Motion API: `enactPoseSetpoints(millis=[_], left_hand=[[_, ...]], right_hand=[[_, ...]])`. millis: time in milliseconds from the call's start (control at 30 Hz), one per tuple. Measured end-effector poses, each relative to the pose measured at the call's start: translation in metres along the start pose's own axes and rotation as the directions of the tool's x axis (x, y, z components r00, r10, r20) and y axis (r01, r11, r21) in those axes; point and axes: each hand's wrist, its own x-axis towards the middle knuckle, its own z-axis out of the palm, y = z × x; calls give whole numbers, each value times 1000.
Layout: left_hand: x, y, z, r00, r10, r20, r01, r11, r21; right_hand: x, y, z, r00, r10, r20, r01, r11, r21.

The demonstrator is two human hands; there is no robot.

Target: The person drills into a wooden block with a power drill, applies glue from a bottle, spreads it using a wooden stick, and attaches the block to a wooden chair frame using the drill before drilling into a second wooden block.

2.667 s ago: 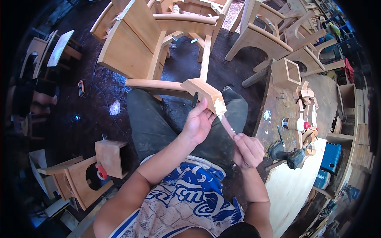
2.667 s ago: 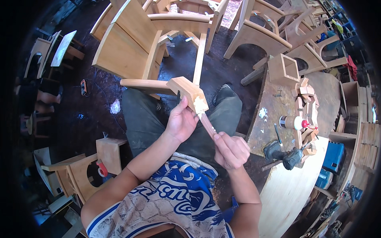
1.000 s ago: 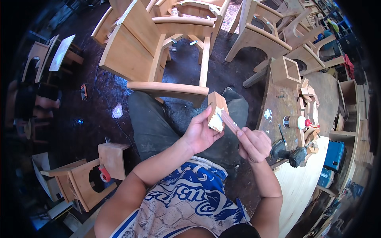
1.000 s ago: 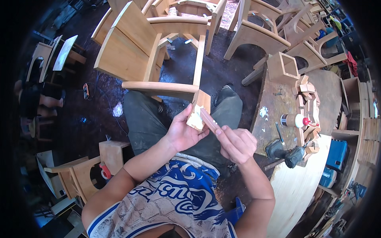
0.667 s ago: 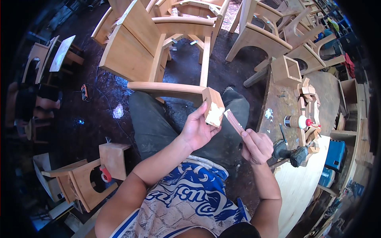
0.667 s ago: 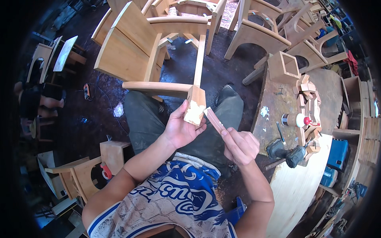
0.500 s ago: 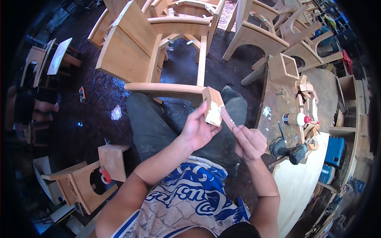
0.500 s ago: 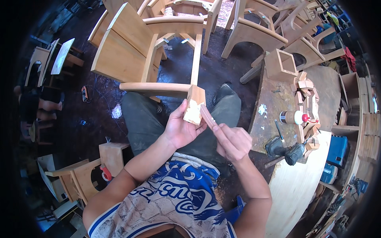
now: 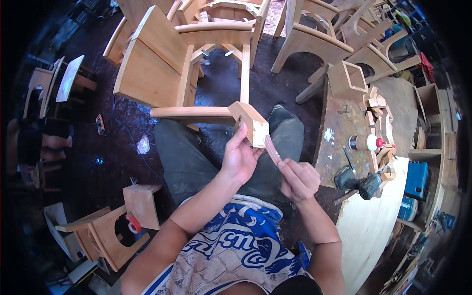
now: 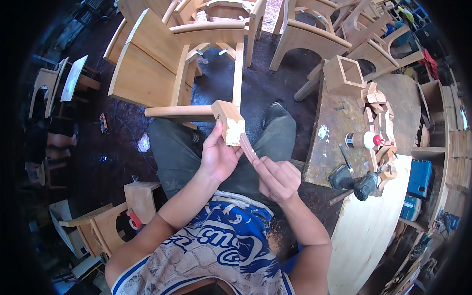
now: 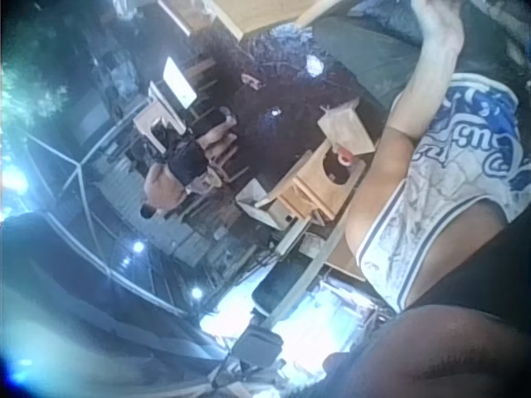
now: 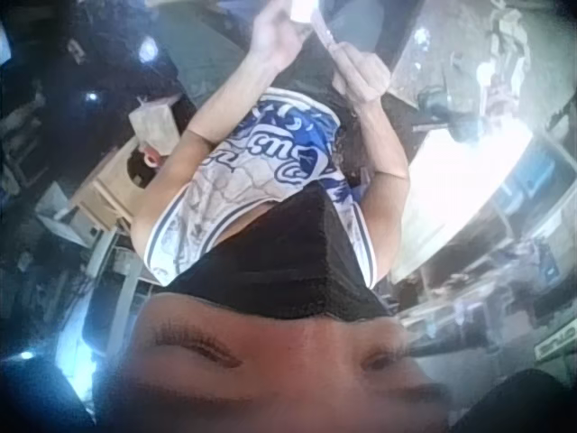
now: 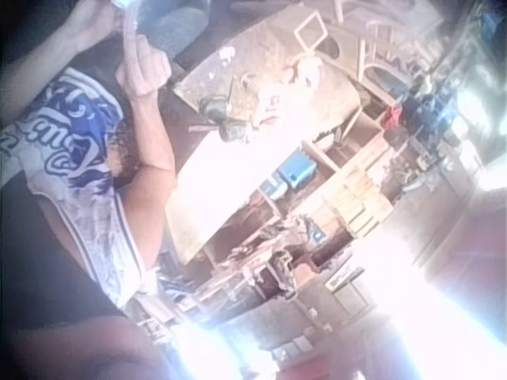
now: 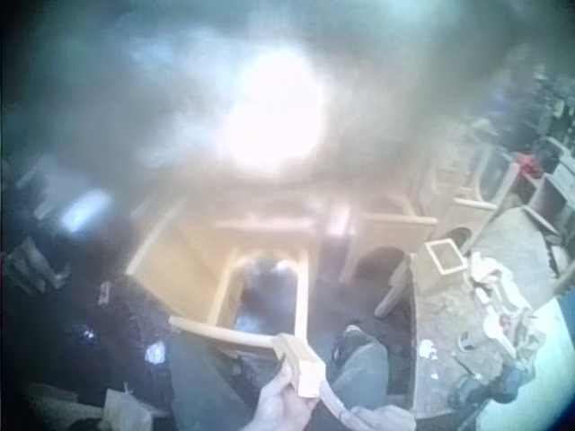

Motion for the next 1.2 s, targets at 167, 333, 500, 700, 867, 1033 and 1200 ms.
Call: enactPoseSetpoints(millis=[167,333,500,700,867,1033,1200], left_hand=[[1,0,2,997,71,-32,-70,997,37],[5,-22,-2,976,217,0,-215,971,104],[15,8,-15,963,267,-42,-262,961,93],[17,28,-70,976,217,19,-215,944,250],[13,33,-101,964,260,-57,-230,922,310],[4,45,-124,914,405,-3,-372,841,393],[12,53,-163,897,441,36,-372,706,603]], right_hand=[[-1,-1,-11,996,4,-86,-8,999,-53],[1,-1,5,991,81,-111,-85,996,-38],[-24,-1,-4,981,189,-53,-190,981,-31],[-125,100,-43,778,532,-334,-628,645,-436],[-192,136,-57,824,475,-309,-547,522,-655],[-204,139,-51,814,480,-328,-540,416,-732],[-199,147,-42,807,488,-334,-549,408,-730]])
